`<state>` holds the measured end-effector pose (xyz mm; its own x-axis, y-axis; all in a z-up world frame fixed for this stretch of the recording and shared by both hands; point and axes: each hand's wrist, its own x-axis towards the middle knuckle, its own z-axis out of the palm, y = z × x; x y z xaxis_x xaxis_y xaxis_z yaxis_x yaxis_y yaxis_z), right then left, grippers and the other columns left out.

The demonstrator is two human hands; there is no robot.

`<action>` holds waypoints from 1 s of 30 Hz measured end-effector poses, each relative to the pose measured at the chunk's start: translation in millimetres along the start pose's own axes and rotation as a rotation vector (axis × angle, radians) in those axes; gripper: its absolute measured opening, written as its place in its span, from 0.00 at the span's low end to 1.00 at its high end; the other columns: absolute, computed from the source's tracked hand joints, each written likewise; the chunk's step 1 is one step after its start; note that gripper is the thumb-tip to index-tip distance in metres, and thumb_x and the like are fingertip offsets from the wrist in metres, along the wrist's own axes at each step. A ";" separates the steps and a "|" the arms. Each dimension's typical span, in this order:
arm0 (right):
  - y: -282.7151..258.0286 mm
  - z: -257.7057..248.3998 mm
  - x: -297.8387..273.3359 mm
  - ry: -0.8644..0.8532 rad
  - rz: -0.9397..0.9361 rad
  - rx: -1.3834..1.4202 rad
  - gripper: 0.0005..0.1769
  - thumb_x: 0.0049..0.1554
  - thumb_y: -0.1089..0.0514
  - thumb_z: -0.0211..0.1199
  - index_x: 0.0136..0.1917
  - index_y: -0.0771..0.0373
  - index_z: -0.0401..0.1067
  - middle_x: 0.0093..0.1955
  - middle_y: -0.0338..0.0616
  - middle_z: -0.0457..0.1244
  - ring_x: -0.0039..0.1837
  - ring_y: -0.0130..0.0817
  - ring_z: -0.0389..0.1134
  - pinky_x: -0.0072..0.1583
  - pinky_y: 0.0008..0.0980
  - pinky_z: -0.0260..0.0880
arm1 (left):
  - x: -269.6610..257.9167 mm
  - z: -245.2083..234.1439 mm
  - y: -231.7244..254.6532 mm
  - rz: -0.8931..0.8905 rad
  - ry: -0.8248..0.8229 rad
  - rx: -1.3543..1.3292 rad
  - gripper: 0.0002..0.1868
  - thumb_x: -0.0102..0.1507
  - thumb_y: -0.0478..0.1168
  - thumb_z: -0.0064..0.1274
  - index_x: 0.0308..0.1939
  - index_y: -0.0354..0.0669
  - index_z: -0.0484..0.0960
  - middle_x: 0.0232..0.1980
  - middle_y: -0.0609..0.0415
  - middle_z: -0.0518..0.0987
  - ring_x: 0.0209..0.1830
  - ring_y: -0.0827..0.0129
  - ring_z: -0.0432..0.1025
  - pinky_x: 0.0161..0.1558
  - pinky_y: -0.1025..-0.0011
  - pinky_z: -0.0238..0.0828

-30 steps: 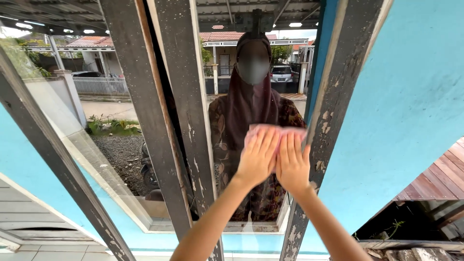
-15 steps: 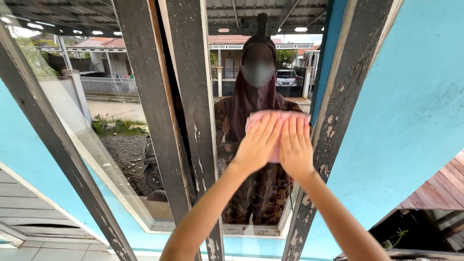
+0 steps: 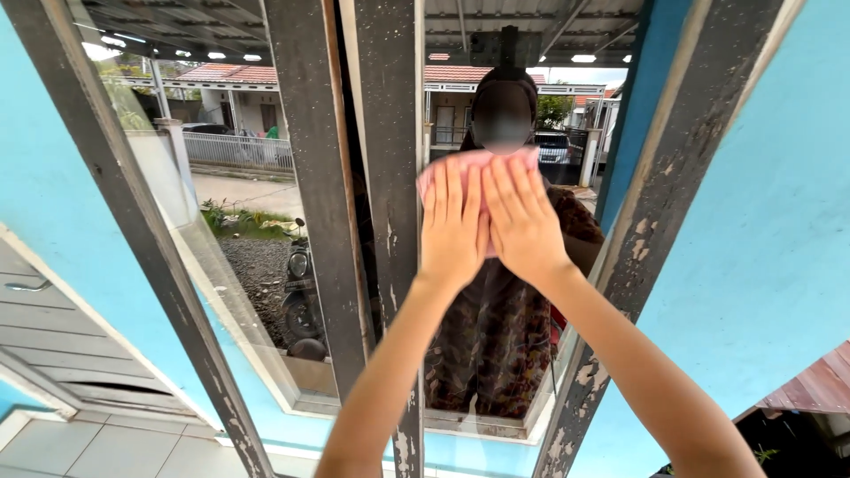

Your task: Wiping a window pane with a pink cloth.

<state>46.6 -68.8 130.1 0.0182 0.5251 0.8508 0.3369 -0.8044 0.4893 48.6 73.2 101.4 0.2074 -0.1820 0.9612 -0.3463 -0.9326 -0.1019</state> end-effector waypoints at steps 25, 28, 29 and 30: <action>58.1 -28.5 -30.3 -0.083 0.045 -0.323 0.31 0.66 0.48 0.45 0.79 0.55 0.63 0.80 0.39 0.58 0.83 0.38 0.51 0.79 0.59 0.20 | 46.4 6.1 45.1 0.075 0.067 -0.165 0.32 0.69 0.50 0.39 0.76 0.43 0.62 0.78 0.34 0.58 0.80 0.39 0.51 0.76 0.48 0.47; 57.1 -30.2 -42.2 -0.071 0.220 -0.379 0.32 0.67 0.45 0.44 0.81 0.54 0.61 0.83 0.38 0.55 0.83 0.36 0.52 0.80 0.58 0.16 | 66.1 -1.2 51.0 0.209 0.045 -0.173 0.33 0.68 0.48 0.39 0.77 0.47 0.61 0.80 0.40 0.56 0.81 0.47 0.50 0.79 0.54 0.41; 53.4 -31.2 -46.6 -0.072 0.255 -0.386 0.32 0.68 0.45 0.44 0.80 0.56 0.61 0.82 0.40 0.55 0.83 0.37 0.51 0.80 0.58 0.14 | 65.0 -1.1 51.4 0.254 0.009 -0.178 0.33 0.68 0.48 0.39 0.78 0.48 0.59 0.81 0.42 0.54 0.82 0.50 0.48 0.80 0.55 0.37; 49.5 -32.2 -51.0 -0.072 0.290 -0.394 0.32 0.68 0.44 0.44 0.80 0.58 0.62 0.82 0.43 0.55 0.83 0.38 0.50 0.80 0.58 0.12 | 63.9 -0.9 51.7 0.299 -0.027 -0.182 0.34 0.69 0.49 0.38 0.79 0.49 0.56 0.82 0.44 0.52 0.83 0.52 0.46 0.80 0.56 0.34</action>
<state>32.1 -144.4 117.1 0.1285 0.2705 0.9541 -0.0727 -0.9569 0.2811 43.0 13.7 157.8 0.0951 -0.4490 0.8885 -0.5525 -0.7662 -0.3281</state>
